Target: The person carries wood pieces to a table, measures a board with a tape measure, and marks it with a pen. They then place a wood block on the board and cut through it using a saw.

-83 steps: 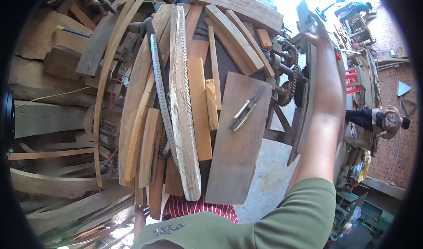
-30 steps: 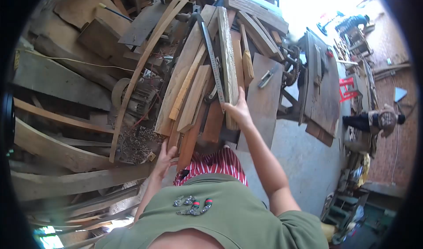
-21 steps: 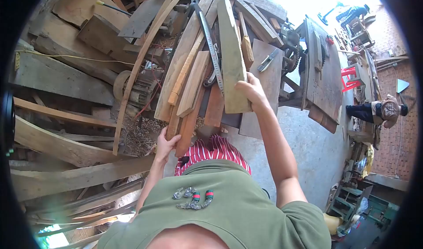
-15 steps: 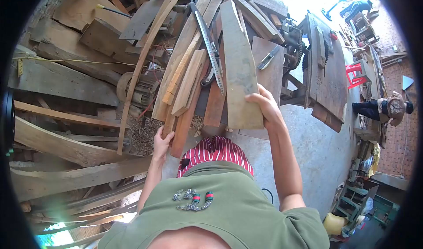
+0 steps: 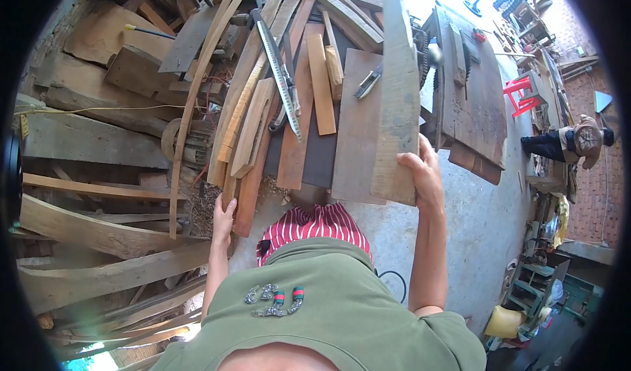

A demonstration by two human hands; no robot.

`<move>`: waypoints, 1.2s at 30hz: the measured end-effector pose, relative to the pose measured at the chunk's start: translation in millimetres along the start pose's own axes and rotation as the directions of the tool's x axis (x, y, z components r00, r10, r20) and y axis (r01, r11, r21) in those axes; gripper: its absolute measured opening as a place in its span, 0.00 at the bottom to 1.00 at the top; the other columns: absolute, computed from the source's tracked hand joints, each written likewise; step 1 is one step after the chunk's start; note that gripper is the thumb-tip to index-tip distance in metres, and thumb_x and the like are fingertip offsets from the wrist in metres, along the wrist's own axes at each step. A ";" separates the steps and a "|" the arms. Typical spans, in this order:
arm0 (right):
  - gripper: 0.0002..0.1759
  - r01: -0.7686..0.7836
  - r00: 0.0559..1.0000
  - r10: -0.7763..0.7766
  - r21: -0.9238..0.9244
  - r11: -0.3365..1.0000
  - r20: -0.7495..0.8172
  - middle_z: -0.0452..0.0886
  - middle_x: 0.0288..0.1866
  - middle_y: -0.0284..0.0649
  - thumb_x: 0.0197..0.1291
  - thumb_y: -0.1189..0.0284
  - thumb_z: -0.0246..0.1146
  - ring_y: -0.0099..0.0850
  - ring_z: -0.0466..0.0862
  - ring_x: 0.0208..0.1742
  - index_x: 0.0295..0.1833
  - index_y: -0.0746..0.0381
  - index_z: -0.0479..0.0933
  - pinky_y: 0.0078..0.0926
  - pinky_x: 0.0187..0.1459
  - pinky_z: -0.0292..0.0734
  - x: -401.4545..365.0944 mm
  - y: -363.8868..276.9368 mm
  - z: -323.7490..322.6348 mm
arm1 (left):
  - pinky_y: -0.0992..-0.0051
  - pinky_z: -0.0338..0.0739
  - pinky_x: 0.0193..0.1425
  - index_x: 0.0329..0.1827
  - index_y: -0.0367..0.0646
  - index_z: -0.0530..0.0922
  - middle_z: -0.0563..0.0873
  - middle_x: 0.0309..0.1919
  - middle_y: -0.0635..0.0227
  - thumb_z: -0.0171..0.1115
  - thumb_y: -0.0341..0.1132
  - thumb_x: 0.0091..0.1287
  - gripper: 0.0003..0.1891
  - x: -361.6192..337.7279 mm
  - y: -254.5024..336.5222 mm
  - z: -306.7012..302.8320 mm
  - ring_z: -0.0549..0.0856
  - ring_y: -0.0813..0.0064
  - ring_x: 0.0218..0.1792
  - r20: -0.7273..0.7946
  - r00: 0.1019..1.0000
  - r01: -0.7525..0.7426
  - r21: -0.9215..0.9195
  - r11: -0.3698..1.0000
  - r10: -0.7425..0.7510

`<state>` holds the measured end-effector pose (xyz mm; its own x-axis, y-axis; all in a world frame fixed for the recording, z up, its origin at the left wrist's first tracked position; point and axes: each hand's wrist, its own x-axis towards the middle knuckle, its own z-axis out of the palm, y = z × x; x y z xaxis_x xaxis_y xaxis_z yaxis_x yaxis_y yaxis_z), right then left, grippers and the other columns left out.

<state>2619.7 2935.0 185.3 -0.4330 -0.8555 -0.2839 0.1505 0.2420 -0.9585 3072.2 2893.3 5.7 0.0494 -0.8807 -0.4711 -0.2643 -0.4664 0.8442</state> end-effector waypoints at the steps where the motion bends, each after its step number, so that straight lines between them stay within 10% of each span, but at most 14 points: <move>1: 0.31 -0.001 0.999 0.000 -0.034 0.999 -0.035 0.80 0.56 0.43 0.52 0.78 0.59 0.30 0.79 0.56 0.65 0.71 0.70 0.25 0.59 0.72 4.4 3.3 -11.0 | 0.70 0.69 0.66 0.73 0.38 0.64 0.77 0.63 0.61 0.61 0.38 0.72 0.29 0.4 1.1 1.5 0.76 0.70 0.63 0.002 1.000 -0.001 0.000 1.000 0.001; 10: 0.30 -0.032 0.968 -0.102 -0.522 0.853 -0.227 0.83 0.49 0.45 0.47 0.76 0.60 0.33 0.82 0.47 0.60 0.71 0.73 0.28 0.52 0.76 76.2 46.4 -86.2 | 0.67 0.67 0.69 0.71 0.37 0.66 0.76 0.63 0.57 0.61 0.35 0.71 0.27 -2.0 4.6 7.4 0.76 0.65 0.64 -0.092 0.996 0.006 0.021 1.000 -0.004; 19: 0.29 -0.012 0.998 0.010 -0.039 0.999 -0.057 0.81 0.56 0.42 0.56 0.76 0.61 0.29 0.80 0.53 0.66 0.67 0.70 0.26 0.56 0.75 123.0 119.9 -116.4 | 0.68 0.67 0.69 0.70 0.36 0.66 0.77 0.62 0.55 0.61 0.37 0.72 0.27 -6.1 15.2 12.0 0.76 0.65 0.63 -0.136 0.990 0.037 0.069 0.997 -0.028; 24: 0.27 0.034 0.996 -0.043 -0.118 0.992 -0.075 0.82 0.52 0.41 0.55 0.77 0.60 0.29 0.81 0.50 0.63 0.67 0.72 0.26 0.55 0.76 144.5 106.2 -120.7 | 0.68 0.66 0.70 0.71 0.34 0.65 0.76 0.64 0.55 0.61 0.38 0.72 0.28 -2.9 14.5 12.2 0.75 0.64 0.65 -0.145 0.988 0.065 0.120 0.991 -0.047; 28: 0.34 -0.034 0.977 -0.100 -0.605 0.795 -0.187 0.85 0.49 0.51 0.48 0.71 0.64 0.42 0.85 0.50 0.65 0.66 0.71 0.37 0.55 0.78 175.1 80.2 -115.4 | 0.68 0.66 0.70 0.71 0.34 0.65 0.76 0.65 0.55 0.61 0.38 0.72 0.28 -2.0 20.1 13.7 0.75 0.64 0.65 -0.153 0.987 0.069 0.149 0.986 -0.046; 30: 0.35 -0.258 0.926 -0.132 -0.847 0.466 -0.354 0.84 0.52 0.56 0.50 0.71 0.60 0.52 0.84 0.55 0.67 0.64 0.67 0.44 0.58 0.78 175.8 53.3 -83.0 | 0.68 0.65 0.69 0.71 0.36 0.66 0.77 0.64 0.57 0.61 0.41 0.72 0.29 -5.1 22.7 14.6 0.75 0.65 0.65 -0.143 0.988 0.078 0.149 0.986 -0.056; 36: 0.40 -0.390 0.863 -0.252 -0.894 0.221 -0.438 0.68 0.73 0.50 0.57 0.73 0.63 0.50 0.81 0.61 0.75 0.64 0.57 0.61 0.62 0.74 225.3 86.7 -38.2 | 0.67 0.64 0.71 0.73 0.33 0.62 0.74 0.66 0.52 0.62 0.39 0.71 0.32 -5.6 21.4 15.0 0.73 0.61 0.66 -0.168 0.983 0.102 0.156 0.983 -0.075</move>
<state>2501.2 2780.8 37.3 -0.8010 -0.5984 -0.0143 -0.5926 0.7962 -0.1222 3051.8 2889.5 22.6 0.2300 -0.8446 -0.4835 -0.4047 -0.5348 0.7417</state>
